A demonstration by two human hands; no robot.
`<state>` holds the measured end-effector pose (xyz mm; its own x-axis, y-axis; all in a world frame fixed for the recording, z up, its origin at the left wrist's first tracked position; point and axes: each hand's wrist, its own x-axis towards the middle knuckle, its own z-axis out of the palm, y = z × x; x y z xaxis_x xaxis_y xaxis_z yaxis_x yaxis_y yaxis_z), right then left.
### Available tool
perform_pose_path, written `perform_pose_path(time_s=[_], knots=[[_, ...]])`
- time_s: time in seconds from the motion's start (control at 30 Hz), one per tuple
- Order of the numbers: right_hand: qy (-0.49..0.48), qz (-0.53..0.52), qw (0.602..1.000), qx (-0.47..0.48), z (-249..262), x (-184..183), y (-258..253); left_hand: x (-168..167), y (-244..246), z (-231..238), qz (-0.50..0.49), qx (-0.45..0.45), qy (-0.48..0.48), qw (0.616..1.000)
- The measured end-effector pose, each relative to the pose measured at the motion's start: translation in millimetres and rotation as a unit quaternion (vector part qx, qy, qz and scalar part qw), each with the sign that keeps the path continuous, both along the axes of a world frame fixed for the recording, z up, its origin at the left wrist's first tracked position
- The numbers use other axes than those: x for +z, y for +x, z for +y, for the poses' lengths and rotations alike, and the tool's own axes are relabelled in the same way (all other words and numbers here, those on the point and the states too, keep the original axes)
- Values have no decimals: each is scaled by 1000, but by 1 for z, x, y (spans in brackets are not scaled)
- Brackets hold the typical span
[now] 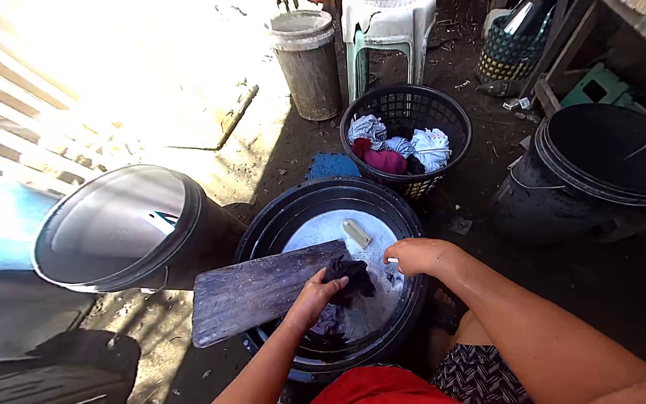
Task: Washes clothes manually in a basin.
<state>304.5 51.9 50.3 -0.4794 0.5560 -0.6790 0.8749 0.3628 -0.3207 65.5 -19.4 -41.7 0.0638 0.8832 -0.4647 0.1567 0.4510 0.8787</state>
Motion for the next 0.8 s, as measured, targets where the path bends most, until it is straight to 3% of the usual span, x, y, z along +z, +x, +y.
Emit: perform_pose_path(time_s=[0.1, 0.23, 0.37, 0.47, 0.53, 0.67, 0.8], knots=[[1, 17, 1000, -6, 1, -12, -4, 65, 7, 7, -72, 74, 98, 990], [-28, 138, 988, -70, 1, -15, -16, 164, 19, 19, -140, 114, 212, 960], [-156, 344, 908, -181, -7, 16, -24, 226, 20, 22, -143, 73, 282, 946], [-219, 507, 794, -254, -9, 29, -21, 220, 14, 18, -149, 20, 260, 954], [-224, 575, 738, -273, -9, 33, -17, 197, 13, 15, -167, 42, 214, 962], [-142, 529, 738, -394, -11, 32, -15, 134, -1, 16, -220, 155, 155, 950], [-130, 402, 781, -460, -4, 13, -14, 103, -25, 19, -252, 202, 129, 937]])
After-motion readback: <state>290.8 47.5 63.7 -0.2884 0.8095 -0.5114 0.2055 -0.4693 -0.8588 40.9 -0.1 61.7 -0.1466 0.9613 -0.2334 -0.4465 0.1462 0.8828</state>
